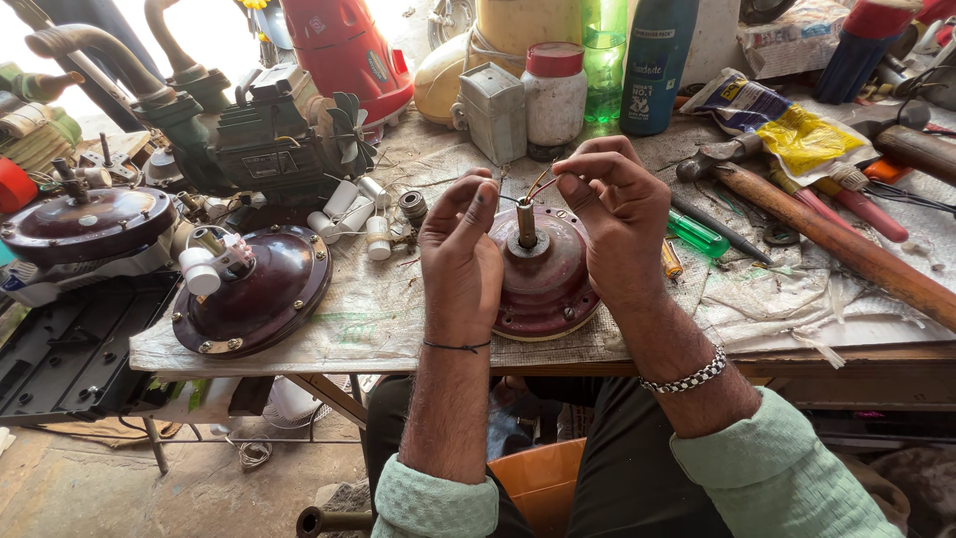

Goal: The person repairs a maroon circular electrical component by stripping wires, twisting connections, and using a screwdriver to secure parts. They handle a white ceramic insulator and connect wires to a central metal post.

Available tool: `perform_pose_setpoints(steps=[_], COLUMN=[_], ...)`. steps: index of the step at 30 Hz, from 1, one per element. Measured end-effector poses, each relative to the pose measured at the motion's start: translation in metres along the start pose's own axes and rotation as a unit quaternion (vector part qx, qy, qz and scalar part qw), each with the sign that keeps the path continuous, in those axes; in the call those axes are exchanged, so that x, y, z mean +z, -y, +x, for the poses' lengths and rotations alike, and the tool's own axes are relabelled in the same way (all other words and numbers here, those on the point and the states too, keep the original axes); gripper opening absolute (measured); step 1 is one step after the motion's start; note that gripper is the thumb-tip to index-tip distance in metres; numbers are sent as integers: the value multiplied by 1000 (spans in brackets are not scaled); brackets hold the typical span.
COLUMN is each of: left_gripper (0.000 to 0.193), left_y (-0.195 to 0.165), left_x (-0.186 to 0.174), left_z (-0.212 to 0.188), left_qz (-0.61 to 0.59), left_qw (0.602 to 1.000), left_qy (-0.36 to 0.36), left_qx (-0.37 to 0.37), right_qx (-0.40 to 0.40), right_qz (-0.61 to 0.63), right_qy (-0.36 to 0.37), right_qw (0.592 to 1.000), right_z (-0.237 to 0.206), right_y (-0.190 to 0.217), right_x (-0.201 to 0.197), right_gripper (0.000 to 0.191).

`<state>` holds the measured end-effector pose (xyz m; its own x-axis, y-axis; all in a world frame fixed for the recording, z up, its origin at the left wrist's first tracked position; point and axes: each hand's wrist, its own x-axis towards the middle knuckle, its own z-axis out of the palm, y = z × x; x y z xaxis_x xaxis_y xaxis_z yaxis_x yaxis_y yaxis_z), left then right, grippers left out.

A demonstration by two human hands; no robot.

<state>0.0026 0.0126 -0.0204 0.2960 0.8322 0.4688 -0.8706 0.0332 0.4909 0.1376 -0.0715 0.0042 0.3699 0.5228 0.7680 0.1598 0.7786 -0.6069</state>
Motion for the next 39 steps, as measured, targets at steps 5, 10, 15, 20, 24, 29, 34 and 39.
perform_pose_setpoints(steps=[5, 10, 15, 20, 24, 29, 34, 39], left_gripper=[15, 15, 31, 50, 53, 54, 61, 59], left_y=[-2, -3, -9, -12, -11, -7, -1, -2], left_x=[-2, -3, 5, 25, 41, 49, 47, 43], left_z=[0, 1, -3, -9, -14, -21, -23, -28], left_qz=[17, 43, 65, 256, 441, 458, 435, 366], left_qw=[1000, 999, 997, 961, 895, 887, 892, 929], left_qy=[-6, -12, 30, 103, 58, -7, 19, 42], left_qx=[-13, -22, -23, 0, 47, 56, 121, 44], right_qx=[11, 9, 23, -17, 10, 4, -2, 15], right_qz=[44, 21, 35, -4, -55, -16, -40, -42], right_qy=[-4, -1, -1, 7, -87, -132, -118, -113], right_qw=[999, 1000, 999, 1000, 995, 991, 992, 993], right_z=[-1, 0, 0, -2, -1, 0, -1, 0], right_y=[-6, -3, 4, 0, -6, -12, -9, -7], right_x=[-2, -1, 1, 0, -4, -4, -2, -1], right_gripper=[13, 7, 16, 8, 10, 11, 12, 13])
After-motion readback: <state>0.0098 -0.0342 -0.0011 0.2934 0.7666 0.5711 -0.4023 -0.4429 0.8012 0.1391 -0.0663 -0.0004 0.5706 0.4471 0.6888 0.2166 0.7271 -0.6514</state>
